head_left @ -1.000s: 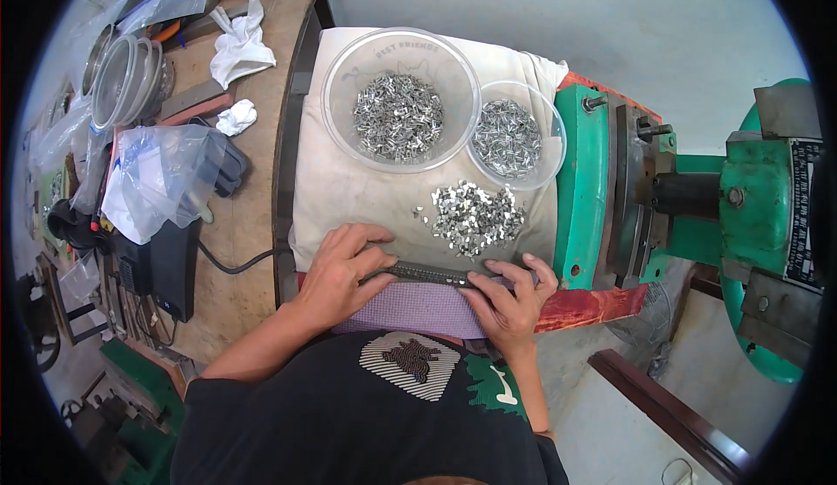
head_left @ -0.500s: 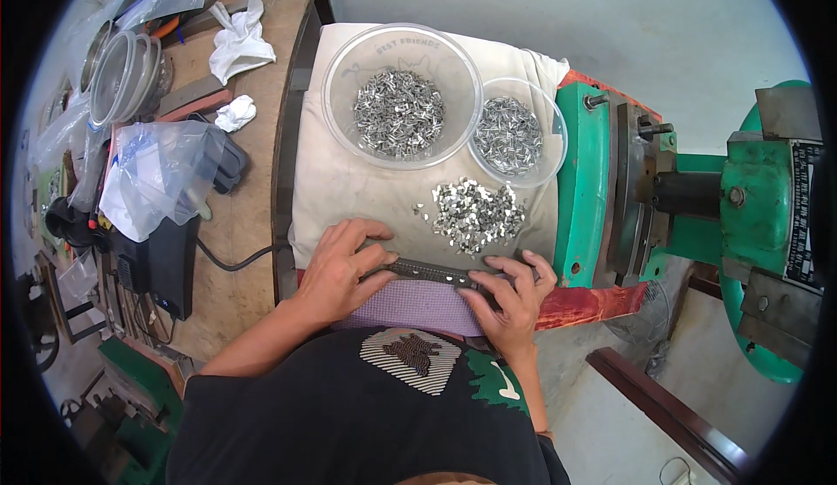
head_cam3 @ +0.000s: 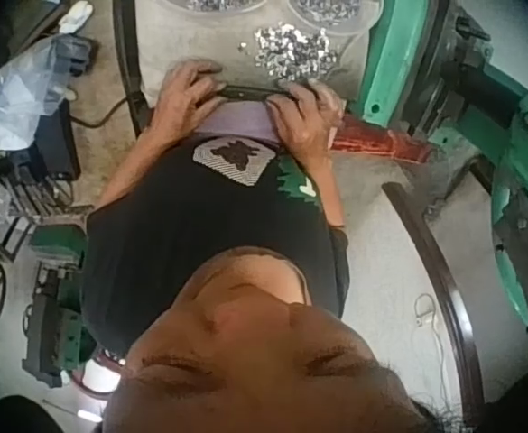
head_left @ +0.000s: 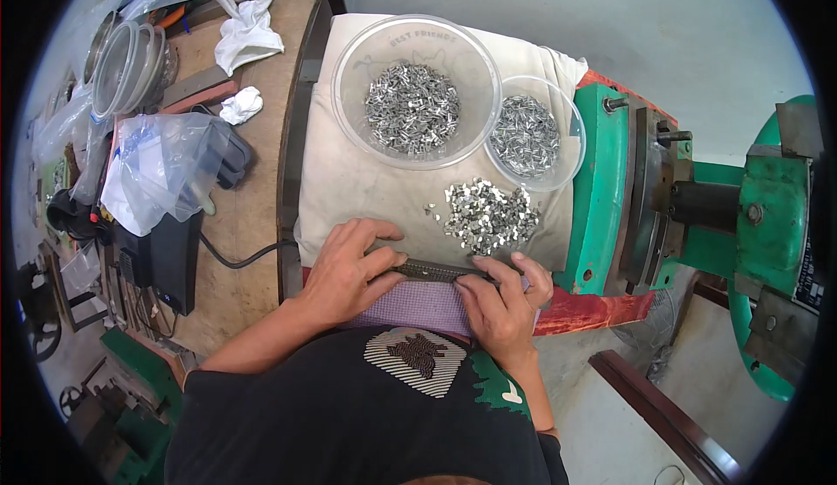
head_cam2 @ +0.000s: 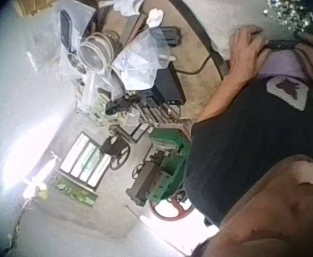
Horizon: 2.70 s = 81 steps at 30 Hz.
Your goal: The person sorts small metal components by hand, placing them from a plastic bowl onto an alignment metal strip, then secures them using a riveting machine.
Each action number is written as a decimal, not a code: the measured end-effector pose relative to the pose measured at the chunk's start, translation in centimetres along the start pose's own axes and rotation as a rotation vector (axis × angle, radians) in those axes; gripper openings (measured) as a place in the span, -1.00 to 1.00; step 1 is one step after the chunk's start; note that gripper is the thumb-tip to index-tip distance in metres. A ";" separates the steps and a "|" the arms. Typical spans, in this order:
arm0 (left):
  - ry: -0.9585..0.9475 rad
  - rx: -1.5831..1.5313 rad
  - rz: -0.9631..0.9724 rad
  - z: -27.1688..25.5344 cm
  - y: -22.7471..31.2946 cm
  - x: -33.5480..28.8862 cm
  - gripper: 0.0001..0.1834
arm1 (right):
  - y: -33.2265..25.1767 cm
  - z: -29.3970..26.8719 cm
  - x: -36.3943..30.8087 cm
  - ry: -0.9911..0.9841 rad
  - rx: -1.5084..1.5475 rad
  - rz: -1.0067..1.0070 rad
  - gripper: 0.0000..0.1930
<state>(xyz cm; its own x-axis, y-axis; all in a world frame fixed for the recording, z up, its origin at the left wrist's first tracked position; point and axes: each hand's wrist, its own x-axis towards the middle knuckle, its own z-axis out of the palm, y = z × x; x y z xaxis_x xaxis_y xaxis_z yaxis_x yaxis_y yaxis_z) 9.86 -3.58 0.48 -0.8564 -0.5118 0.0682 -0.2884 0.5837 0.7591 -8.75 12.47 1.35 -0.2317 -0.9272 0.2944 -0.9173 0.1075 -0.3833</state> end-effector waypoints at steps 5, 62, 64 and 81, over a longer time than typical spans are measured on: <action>-0.003 0.000 -0.001 0.0 0.0 -0.2 -0.70 | -0.1 0.3 0.0 -0.037 -0.069 -0.051 -0.83; -0.037 0.085 0.080 -0.8 -0.2 -0.5 -0.66 | 1.6 -3.0 3.2 0.200 0.134 0.178 -0.80; -0.056 0.080 0.074 -1.0 0.2 -0.5 -0.68 | 2.4 -3.9 5.2 0.224 0.108 0.170 -0.79; 0.059 -0.007 0.064 -0.9 -0.4 -0.3 -0.57 | 8.0 0.0 16.4 -0.031 -0.274 -0.138 -0.89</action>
<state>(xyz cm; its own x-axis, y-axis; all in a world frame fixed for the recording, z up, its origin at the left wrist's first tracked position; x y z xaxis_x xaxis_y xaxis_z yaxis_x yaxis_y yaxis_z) 10.61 -4.17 0.73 -0.8463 -0.5099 0.1539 -0.2309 0.6116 0.7567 -19.86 -1.93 3.11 -0.0929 -0.9498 0.2986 -0.9936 0.0690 -0.0898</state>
